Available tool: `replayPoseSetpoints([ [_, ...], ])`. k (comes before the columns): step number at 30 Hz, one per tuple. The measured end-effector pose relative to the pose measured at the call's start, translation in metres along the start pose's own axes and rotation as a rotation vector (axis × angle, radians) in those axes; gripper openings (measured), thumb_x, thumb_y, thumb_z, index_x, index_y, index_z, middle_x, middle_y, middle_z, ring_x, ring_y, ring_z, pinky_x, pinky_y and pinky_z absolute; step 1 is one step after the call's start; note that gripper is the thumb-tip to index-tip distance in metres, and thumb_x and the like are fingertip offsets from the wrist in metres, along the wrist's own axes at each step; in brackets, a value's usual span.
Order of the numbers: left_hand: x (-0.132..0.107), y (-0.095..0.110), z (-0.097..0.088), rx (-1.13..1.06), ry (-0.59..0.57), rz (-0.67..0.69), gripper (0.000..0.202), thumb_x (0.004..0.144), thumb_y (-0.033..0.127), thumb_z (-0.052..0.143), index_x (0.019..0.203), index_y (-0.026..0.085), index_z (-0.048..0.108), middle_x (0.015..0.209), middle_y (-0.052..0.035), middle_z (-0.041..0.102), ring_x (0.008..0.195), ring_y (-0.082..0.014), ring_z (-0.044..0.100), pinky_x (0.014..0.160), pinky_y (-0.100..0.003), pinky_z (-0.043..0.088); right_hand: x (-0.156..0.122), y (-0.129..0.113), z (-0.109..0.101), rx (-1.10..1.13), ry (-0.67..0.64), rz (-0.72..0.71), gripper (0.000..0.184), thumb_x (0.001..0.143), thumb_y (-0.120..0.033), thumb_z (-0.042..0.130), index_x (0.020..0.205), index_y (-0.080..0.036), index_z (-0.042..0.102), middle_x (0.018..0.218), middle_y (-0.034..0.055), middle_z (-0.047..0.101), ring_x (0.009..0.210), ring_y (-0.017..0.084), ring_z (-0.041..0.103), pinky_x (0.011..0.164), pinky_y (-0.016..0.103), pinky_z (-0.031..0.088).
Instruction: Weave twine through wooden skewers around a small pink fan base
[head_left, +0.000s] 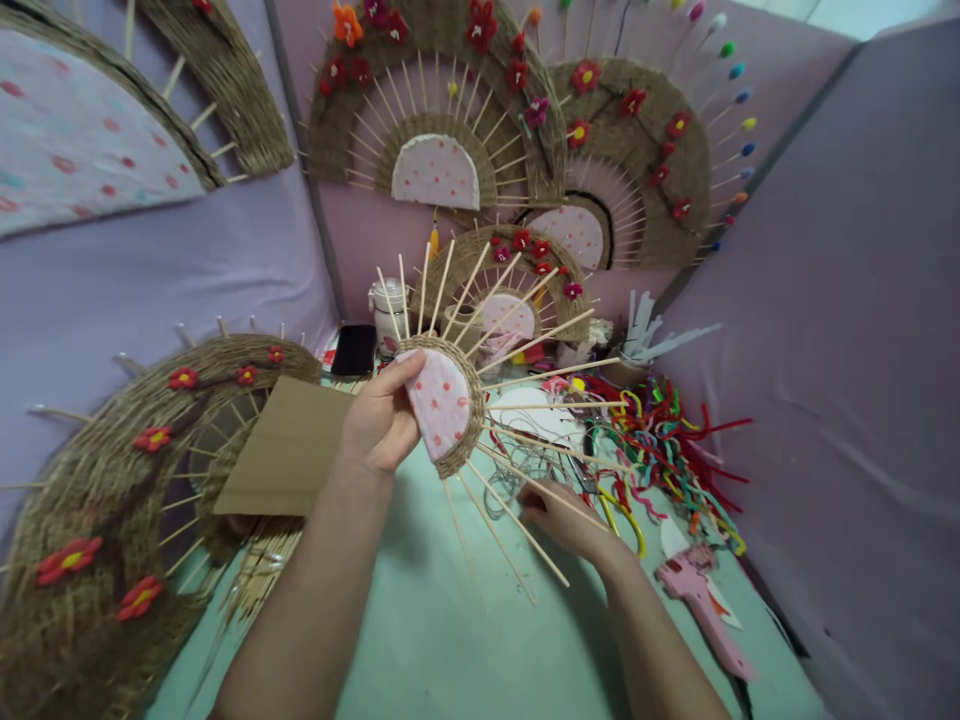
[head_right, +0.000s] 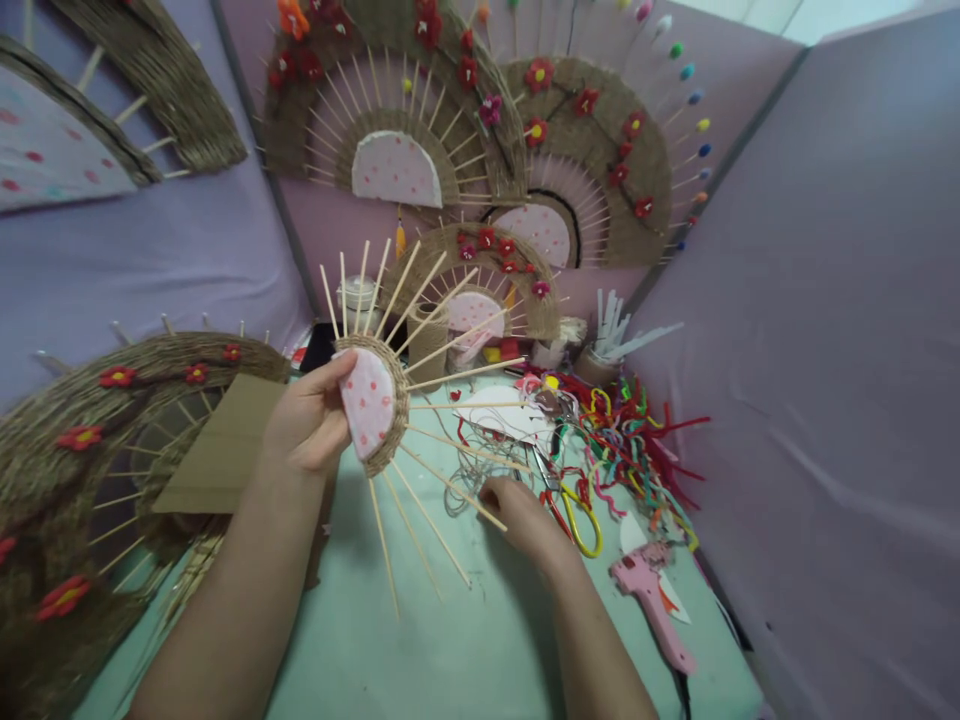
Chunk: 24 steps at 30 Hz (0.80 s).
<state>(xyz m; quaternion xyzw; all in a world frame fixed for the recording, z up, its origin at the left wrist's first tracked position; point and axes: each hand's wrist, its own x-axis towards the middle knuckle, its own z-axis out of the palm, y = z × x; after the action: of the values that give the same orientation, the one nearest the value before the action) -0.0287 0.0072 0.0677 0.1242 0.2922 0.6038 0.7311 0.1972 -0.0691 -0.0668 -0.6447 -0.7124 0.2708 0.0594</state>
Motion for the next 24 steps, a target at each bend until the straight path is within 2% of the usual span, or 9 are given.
replayPoseSetpoints([
  [3,-0.002,0.001,0.001,-0.011,-0.011,0.006,0.017,0.08,0.001,0.051,0.071,0.011,0.063,0.066,-0.0039,0.067,0.061,-0.012,0.065,0.063,-0.022,0.055,0.016,0.005,0.0,-0.048,0.112,-0.002,0.023,0.077,-0.014,0.052,0.097,-0.016,0.062,0.099,0.0082,0.062,0.089,0.018,0.056,0.076,0.026,0.039],
  [9,-0.001,0.004,0.0,-0.008,-0.013,0.012,0.017,0.078,0.001,0.052,0.071,0.011,0.064,0.066,-0.0037,0.067,0.061,-0.0122,0.065,0.063,-0.021,0.054,0.039,0.013,-0.004,-0.155,0.195,-0.044,0.041,0.075,-0.018,0.063,0.115,-0.019,0.059,0.124,0.0094,0.054,0.112,0.023,0.049,0.093,0.03,0.035],
  [13,0.0,0.004,-0.001,-0.011,-0.016,0.021,0.018,0.079,0.001,0.051,0.07,0.011,0.063,0.066,-0.0039,0.066,0.06,-0.0116,0.064,0.062,-0.021,0.054,0.045,0.01,0.007,-0.238,0.259,-0.028,0.035,0.084,-0.016,0.051,0.118,-0.019,0.06,0.126,0.0105,0.054,0.114,0.024,0.047,0.096,0.032,0.033],
  [17,0.0,0.005,-0.001,-0.006,-0.015,0.016,0.017,0.079,0.001,0.051,0.072,0.011,0.064,0.067,-0.0043,0.067,0.061,-0.0123,0.064,0.062,-0.021,0.054,0.055,0.008,0.017,-0.328,0.316,0.024,0.036,0.089,-0.012,0.04,0.119,-0.018,0.059,0.125,0.0137,0.054,0.114,0.026,0.045,0.096,0.035,0.033],
  [20,0.0,0.005,0.0,0.01,-0.005,0.006,0.018,0.08,0.002,0.051,0.073,0.011,0.064,0.067,-0.0045,0.067,0.061,-0.0131,0.065,0.062,-0.023,0.055,0.073,0.015,0.01,-0.379,0.34,0.09,0.033,0.089,-0.012,0.039,0.112,-0.016,0.063,0.119,0.0166,0.056,0.11,0.028,0.046,0.09,0.036,0.037],
  [24,0.0,0.005,-0.001,0.0,-0.002,-0.002,0.018,0.08,0.001,0.05,0.074,0.011,0.064,0.067,-0.0041,0.067,0.061,-0.0128,0.065,0.063,-0.023,0.055,0.105,0.03,-0.01,-0.409,0.375,0.188,0.033,0.089,-0.01,0.037,0.11,-0.014,0.063,0.113,0.0172,0.059,0.107,0.026,0.049,0.088,0.032,0.038],
])
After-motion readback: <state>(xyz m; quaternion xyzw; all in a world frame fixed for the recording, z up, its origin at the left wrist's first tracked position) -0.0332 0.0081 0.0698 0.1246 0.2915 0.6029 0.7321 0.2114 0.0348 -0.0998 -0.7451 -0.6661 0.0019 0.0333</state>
